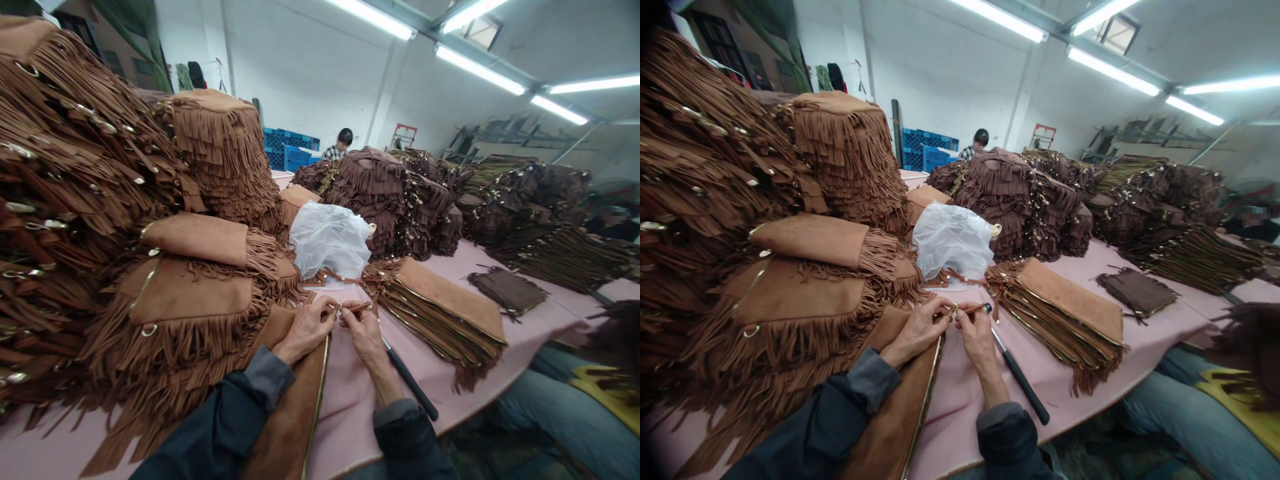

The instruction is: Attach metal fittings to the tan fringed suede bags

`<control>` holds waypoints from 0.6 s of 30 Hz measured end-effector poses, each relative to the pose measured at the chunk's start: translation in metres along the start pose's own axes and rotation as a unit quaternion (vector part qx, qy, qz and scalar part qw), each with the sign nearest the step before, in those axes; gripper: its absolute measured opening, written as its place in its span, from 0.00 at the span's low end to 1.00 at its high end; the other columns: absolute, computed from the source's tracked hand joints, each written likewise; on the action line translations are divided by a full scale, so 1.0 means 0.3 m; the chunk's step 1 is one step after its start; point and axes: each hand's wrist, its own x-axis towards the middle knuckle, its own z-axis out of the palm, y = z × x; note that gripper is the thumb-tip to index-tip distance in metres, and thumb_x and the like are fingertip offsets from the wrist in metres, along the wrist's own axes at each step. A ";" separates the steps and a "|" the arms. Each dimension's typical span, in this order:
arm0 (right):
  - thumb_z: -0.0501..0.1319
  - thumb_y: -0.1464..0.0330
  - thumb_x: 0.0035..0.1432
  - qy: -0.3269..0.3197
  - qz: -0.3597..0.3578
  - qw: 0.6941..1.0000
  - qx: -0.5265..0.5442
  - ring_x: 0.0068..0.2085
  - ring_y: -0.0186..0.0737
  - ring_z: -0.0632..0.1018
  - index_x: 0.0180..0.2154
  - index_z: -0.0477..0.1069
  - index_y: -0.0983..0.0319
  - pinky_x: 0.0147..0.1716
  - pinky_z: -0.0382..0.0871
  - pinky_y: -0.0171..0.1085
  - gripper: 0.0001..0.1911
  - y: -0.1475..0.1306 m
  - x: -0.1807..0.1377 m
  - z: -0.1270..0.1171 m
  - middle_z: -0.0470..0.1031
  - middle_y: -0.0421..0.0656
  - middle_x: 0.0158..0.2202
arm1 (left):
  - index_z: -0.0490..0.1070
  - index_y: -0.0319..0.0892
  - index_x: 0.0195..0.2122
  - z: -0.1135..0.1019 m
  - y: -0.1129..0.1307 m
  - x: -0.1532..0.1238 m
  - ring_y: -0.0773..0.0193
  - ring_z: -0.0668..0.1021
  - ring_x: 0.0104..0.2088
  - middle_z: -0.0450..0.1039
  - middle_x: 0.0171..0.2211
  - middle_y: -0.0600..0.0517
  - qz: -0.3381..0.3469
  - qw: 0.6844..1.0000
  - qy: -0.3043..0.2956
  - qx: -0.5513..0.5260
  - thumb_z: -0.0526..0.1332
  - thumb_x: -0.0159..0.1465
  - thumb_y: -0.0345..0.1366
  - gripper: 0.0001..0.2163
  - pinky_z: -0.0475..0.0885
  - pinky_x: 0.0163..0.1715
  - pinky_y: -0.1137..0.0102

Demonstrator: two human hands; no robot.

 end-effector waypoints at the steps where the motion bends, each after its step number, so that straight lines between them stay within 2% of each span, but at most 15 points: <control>1: 0.66 0.56 0.56 0.003 0.002 1.000 0.001 0.35 0.39 0.77 0.41 0.73 0.62 0.36 0.74 0.37 0.17 -0.002 -0.001 0.000 0.76 0.43 0.36 | 0.73 0.44 0.45 0.001 0.001 0.000 0.61 0.79 0.39 0.78 0.36 0.51 0.005 1.000 0.002 0.004 0.59 0.59 0.29 0.13 0.72 0.42 0.68; 5: 0.66 0.54 0.56 0.016 0.003 1.000 0.004 0.34 0.39 0.76 0.40 0.73 0.62 0.34 0.74 0.37 0.18 -0.006 -0.002 -0.001 0.76 0.43 0.35 | 0.72 0.43 0.47 0.011 -0.009 0.003 0.61 0.79 0.44 0.77 0.42 0.49 0.013 0.998 0.012 -0.063 0.58 0.60 0.27 0.14 0.73 0.47 0.67; 10: 0.65 0.55 0.57 0.004 -0.012 1.000 0.000 0.36 0.40 0.77 0.40 0.74 0.62 0.34 0.74 0.37 0.18 -0.019 -0.005 0.003 0.77 0.44 0.36 | 0.71 0.41 0.46 0.014 -0.002 0.004 0.61 0.80 0.42 0.77 0.41 0.48 -0.009 0.988 0.003 -0.154 0.58 0.65 0.34 0.09 0.74 0.42 0.70; 14: 0.65 0.56 0.58 0.010 -0.020 1.000 0.003 0.35 0.40 0.77 0.40 0.74 0.62 0.33 0.75 0.37 0.16 -0.026 -0.006 0.008 0.77 0.44 0.35 | 0.73 0.41 0.43 0.009 0.014 0.003 0.61 0.80 0.39 0.78 0.38 0.49 -0.017 0.988 0.005 -0.151 0.59 0.65 0.38 0.09 0.73 0.39 0.70; 18: 0.65 0.56 0.57 0.035 -0.013 0.999 0.020 0.34 0.39 0.77 0.40 0.74 0.63 0.33 0.75 0.37 0.17 -0.019 -0.005 0.008 0.76 0.44 0.36 | 0.74 0.42 0.42 0.015 0.006 0.002 0.62 0.79 0.38 0.78 0.38 0.50 -0.003 0.994 0.011 -0.109 0.59 0.65 0.36 0.08 0.72 0.41 0.70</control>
